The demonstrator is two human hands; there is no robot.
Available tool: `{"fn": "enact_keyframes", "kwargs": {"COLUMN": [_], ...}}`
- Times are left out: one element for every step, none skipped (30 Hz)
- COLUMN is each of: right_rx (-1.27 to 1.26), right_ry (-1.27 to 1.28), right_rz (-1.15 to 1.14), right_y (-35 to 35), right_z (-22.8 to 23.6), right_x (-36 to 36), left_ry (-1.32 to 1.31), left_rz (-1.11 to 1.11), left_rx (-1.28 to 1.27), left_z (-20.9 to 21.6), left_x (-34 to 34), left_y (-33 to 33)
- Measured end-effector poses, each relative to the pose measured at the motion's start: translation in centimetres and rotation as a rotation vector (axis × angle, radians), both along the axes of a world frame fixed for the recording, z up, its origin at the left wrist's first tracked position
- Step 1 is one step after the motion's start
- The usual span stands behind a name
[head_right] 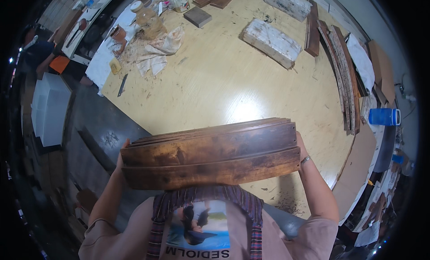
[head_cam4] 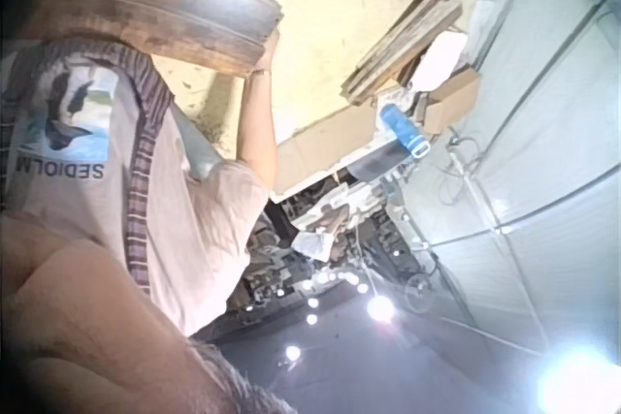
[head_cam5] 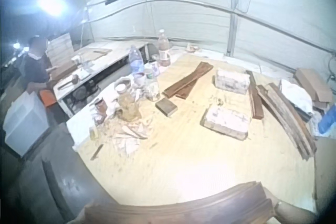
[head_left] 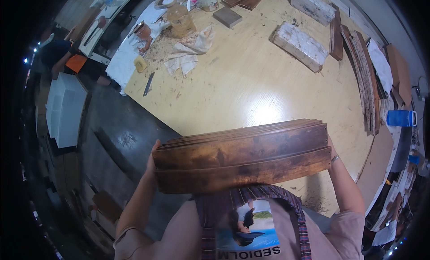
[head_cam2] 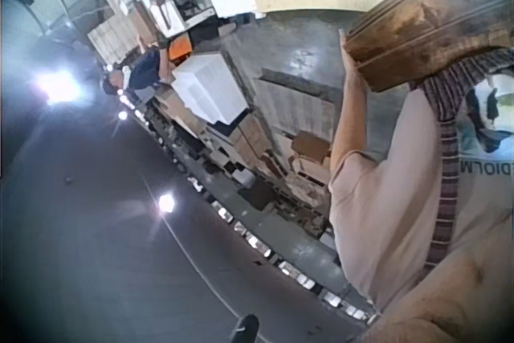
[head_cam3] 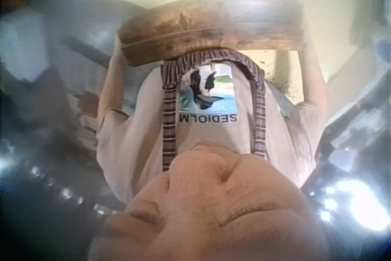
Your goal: The person wipes down wooden furniture components with a cloth, handling both individual slats and larger assembled pieces to clean the surfaces.
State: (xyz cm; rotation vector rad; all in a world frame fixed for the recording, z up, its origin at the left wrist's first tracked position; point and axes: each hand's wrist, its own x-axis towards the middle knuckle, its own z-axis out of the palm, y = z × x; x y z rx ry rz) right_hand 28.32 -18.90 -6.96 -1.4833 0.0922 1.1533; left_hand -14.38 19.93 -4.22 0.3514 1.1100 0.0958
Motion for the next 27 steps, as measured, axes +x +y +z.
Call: {"fn": "enact_keyframes", "kwargs": {"right_rx": [-0.015, -0.030, -0.012, 0.009, 0.027, 0.033, 0.033, 0.030, 0.022, 0.012, 0.004, -0.002, -0.010, -0.016, -0.023, -0.027, -0.032, -0.042, -0.046, -0.052, -0.057, -0.062, -0.070, -0.074, -0.077, -0.082, -0.086], "right_ry": [0.042, 0.084, 0.085, 0.096, 0.106, 0.115, 0.115, 0.110, 0.106, 0.102, 0.098, 0.093, 0.087, 0.083, 0.078, 0.073, 0.068, 0.061, 0.057, 0.051, 0.044, 0.038, 0.031, 0.023, 0.018, 0.014, 0.011], "right_rz": [-0.019, -0.039, -0.040, -0.034, -0.030, -0.030, -0.024, -0.018, -0.013, -0.010, -0.007, -0.003, -0.001, 0.000, 0.002, 0.001, -0.001, -0.002, -0.001, 0.001, 0.006, 0.006, 0.007, 0.012, 0.011, 0.015, 0.016], "right_y": [0.7, 1.3, 1.0, 0.6, 0.2, -0.2, -0.3, -0.4, -0.5, -0.6, -0.6, -0.6, -0.7, -0.6, -0.6, -0.4, -0.2, -0.2, -0.2, -0.1, 0.0, 0.1, 0.1, 0.3, 0.4, 0.5, 0.5], "right_z": [0.3, 0.4, 0.3, -0.3, -0.6, -0.8, -0.8, -0.8, -0.7, -0.5, -0.3, -0.2, 0.0, 0.1, 0.1, 0.2, 0.3, 0.5, 0.5, 0.6, 0.6, 0.7, 0.8, 0.9, 0.9, 0.9, 1.0], "right_x": [0.1, 0.2, 0.4, 0.6, 0.7, 0.8, 0.9, 0.9, 0.8, 0.8, 0.8, 0.8, 0.7, 0.7, 0.7, 0.6, 0.5, 0.5, 0.5, 0.5, 0.6, 0.6, 0.6, 0.7, 0.7, 0.8, 0.9], "left_ry": [-0.051, -0.025, 0.003, 0.038, 0.016, -0.007, -0.029, -0.041, -0.054, -0.065, -0.104, -0.143, -0.184, -0.185, -0.187, -0.192, -0.213, -0.235, -0.252, -0.263, -0.275, -0.286, -0.293, -0.299, -0.300, -0.306, -0.312], "left_rz": [0.046, 0.044, 0.042, 0.045, 0.060, 0.074, 0.089, 0.103, 0.117, 0.123, 0.119, 0.115, 0.107, 0.117, 0.127, 0.138, 0.129, 0.120, 0.109, 0.109, 0.108, 0.105, 0.105, 0.106, 0.103, 0.117, 0.131], "left_rx": [-0.055, -0.031, -0.008, 0.021, 0.011, 0.002, -0.007, -0.006, -0.004, -0.002, 0.013, 0.029, 0.043, 0.031, 0.019, 0.009, 0.003, -0.002, -0.006, -0.005, -0.005, -0.009, 0.031, 0.071, 0.109, 0.095, 0.081], "left_z": [0.1, 0.3, 0.6, 1.0, 0.8, 0.6, 0.2, -0.1, -0.4, -0.6, -0.9, -1.1, -1.1, -1.0, -0.7, -0.6, -0.7, -0.8, -0.8, -0.9, -0.9, -1.2, -1.7, -2.3, -2.6, -2.7, -2.8], "left_x": [0.2, 0.6, 1.2, 1.5, 1.7, 1.8, 1.7, 1.5, 1.2, 1.1, 0.9, 0.7, 0.8, 0.9, 0.9, 1.0, 0.9, 0.8, 0.7, 0.7, 0.7, 0.6, 0.4, 0.1, -0.1, -0.1, -0.1], "left_y": [-0.3, -0.5, -0.7, -0.9, -1.0, -1.0, -1.1, -1.2, -1.3, -1.4, -1.5, -1.5, -1.6, -1.7, -1.8, -1.9, -1.8, -1.8, -1.7, -1.6, -1.5, -1.6, -1.7, -1.7, -1.7, -1.9, -2.1]}}
